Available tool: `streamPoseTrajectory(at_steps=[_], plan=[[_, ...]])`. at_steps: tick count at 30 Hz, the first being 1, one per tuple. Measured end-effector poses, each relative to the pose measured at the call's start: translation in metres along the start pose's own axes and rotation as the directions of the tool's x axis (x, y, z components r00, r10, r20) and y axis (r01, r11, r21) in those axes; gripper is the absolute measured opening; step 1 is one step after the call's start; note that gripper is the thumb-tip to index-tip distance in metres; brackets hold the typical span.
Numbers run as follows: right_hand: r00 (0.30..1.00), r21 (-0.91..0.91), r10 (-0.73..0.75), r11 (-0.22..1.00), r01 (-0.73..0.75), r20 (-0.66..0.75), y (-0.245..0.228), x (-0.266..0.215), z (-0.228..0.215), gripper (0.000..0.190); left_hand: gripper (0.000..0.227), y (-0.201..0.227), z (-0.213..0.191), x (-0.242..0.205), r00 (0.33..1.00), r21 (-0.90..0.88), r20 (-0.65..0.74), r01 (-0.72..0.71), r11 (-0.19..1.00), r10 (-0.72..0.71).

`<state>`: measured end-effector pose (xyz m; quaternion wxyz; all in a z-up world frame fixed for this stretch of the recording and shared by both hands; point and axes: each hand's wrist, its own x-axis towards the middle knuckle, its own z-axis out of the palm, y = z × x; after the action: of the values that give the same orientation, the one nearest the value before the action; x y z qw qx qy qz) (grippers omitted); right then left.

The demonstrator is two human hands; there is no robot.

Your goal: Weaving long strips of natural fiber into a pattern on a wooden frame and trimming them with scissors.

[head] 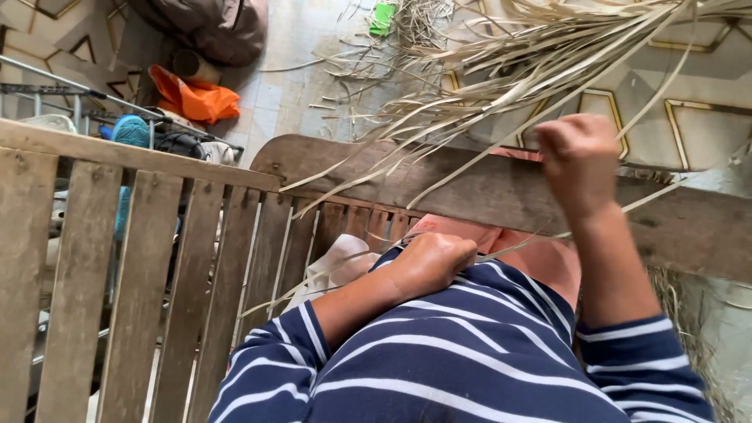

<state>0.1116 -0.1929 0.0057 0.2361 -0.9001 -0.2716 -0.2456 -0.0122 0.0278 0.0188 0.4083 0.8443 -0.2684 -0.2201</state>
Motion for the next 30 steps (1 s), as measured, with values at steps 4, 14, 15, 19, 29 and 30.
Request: streamPoseTrajectory(at_steps=[4, 14, 15, 19, 29, 30], plan=[[0.999, 0.025, -0.044, 0.999, 0.044, -0.004, -0.021, 0.007, 0.040, 0.013, 0.006, -0.012, 0.006, -0.004, 1.000, 0.152, -0.006, 0.026, 0.988, -0.026], [0.936, 0.060, -0.322, 0.947, 0.317, 0.145, -0.068, 0.039, 0.068, 0.006, 0.007, -0.021, 0.008, -0.002, 0.999, 0.099, -0.043, 0.009, 0.995, -0.005], [0.935, -0.003, -0.315, 0.948, 0.320, 0.162, -0.065, 0.033, 0.077, 0.006, 0.007, -0.022, 0.007, -0.002, 0.999, 0.075, -0.052, 0.002, 0.997, 0.002], [0.943, -0.128, -0.285, 0.943, 0.308, 0.173, -0.069, 0.028, 0.094, 0.002, 0.008, -0.031, 0.015, -0.001, 0.999, 0.077, -0.053, 0.013, 0.997, -0.009], [0.926, 0.026, -0.368, 0.930, 0.368, 0.087, -0.114, 0.036, 0.078, 0.006, 0.008, -0.022, 0.002, 0.009, 0.996, 0.151, -0.057, -0.059, 0.987, 0.068], [0.933, 0.028, -0.352, 0.936, 0.351, 0.076, -0.114, 0.033, 0.079, 0.008, 0.011, -0.021, 0.002, 0.011, 0.989, 0.117, -0.101, -0.098, 0.988, 0.110]])
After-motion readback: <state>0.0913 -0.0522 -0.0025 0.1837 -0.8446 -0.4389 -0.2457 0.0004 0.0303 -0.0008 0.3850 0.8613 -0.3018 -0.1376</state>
